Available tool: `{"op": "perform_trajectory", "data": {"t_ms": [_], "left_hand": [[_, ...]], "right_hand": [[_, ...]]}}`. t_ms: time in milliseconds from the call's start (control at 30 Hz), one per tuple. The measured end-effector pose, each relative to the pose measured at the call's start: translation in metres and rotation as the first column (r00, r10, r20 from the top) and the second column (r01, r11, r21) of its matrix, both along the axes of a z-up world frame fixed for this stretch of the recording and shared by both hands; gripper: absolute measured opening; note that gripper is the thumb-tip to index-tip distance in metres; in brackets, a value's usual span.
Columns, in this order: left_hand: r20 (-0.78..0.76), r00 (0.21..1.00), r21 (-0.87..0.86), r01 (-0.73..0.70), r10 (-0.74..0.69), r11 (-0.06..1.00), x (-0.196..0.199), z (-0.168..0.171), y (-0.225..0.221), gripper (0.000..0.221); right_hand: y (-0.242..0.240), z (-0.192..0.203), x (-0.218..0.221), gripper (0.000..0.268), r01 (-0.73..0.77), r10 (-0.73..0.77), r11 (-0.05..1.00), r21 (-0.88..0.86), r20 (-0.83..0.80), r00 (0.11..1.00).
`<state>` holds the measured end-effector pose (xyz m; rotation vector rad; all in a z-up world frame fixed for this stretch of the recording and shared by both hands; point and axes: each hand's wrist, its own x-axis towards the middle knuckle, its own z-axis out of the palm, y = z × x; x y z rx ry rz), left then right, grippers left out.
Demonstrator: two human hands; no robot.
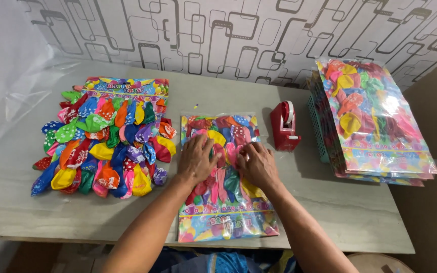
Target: Organizing and packaging multiple packs of colorful balloons into larger plastic sleeves on a table.
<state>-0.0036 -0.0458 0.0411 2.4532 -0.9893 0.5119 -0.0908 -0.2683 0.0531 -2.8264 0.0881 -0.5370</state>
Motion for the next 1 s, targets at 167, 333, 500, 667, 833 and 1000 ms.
{"op": "perform_trajectory", "data": {"t_ms": [167, 333, 500, 667, 833, 1000], "left_hand": [[-0.269, 0.955, 0.147, -0.089, 0.126, 0.985, 0.006, 0.020, -0.013, 0.061], [-0.377, 0.913, 0.299, -0.041, 0.158, 0.953, 0.013, 0.005, -0.018, 0.063], [-0.369, 0.915, 0.354, -0.027, 0.166, 0.935, 0.010, 0.015, -0.017, 0.063], [-0.341, 0.925, 0.344, -0.043, 0.168, 0.938, 0.016, -0.003, -0.020, 0.062], [-0.326, 0.930, 0.343, -0.051, 0.170, 0.938, 0.018, -0.010, -0.021, 0.063], [-0.331, 0.929, 0.328, -0.050, 0.164, 0.943, 0.015, -0.006, -0.019, 0.062]], "right_hand": [[0.035, 0.038, 0.020, 0.061, -0.062, 0.067, 0.994, 0.084, -0.054, 0.996], [0.042, 0.019, 0.039, 0.073, 0.000, -0.005, 1.000, -0.017, -0.314, 0.949], [0.048, 0.023, 0.043, 0.074, 0.040, -0.080, 0.994, -0.105, -0.413, 0.907], [0.047, 0.020, 0.043, 0.073, 0.028, -0.077, 0.992, -0.123, -0.416, 0.906], [0.047, 0.018, 0.043, 0.073, 0.020, -0.078, 0.989, -0.146, -0.403, 0.912], [0.048, 0.028, 0.035, 0.074, -0.012, -0.038, 0.993, -0.117, -0.417, 0.908]]}}
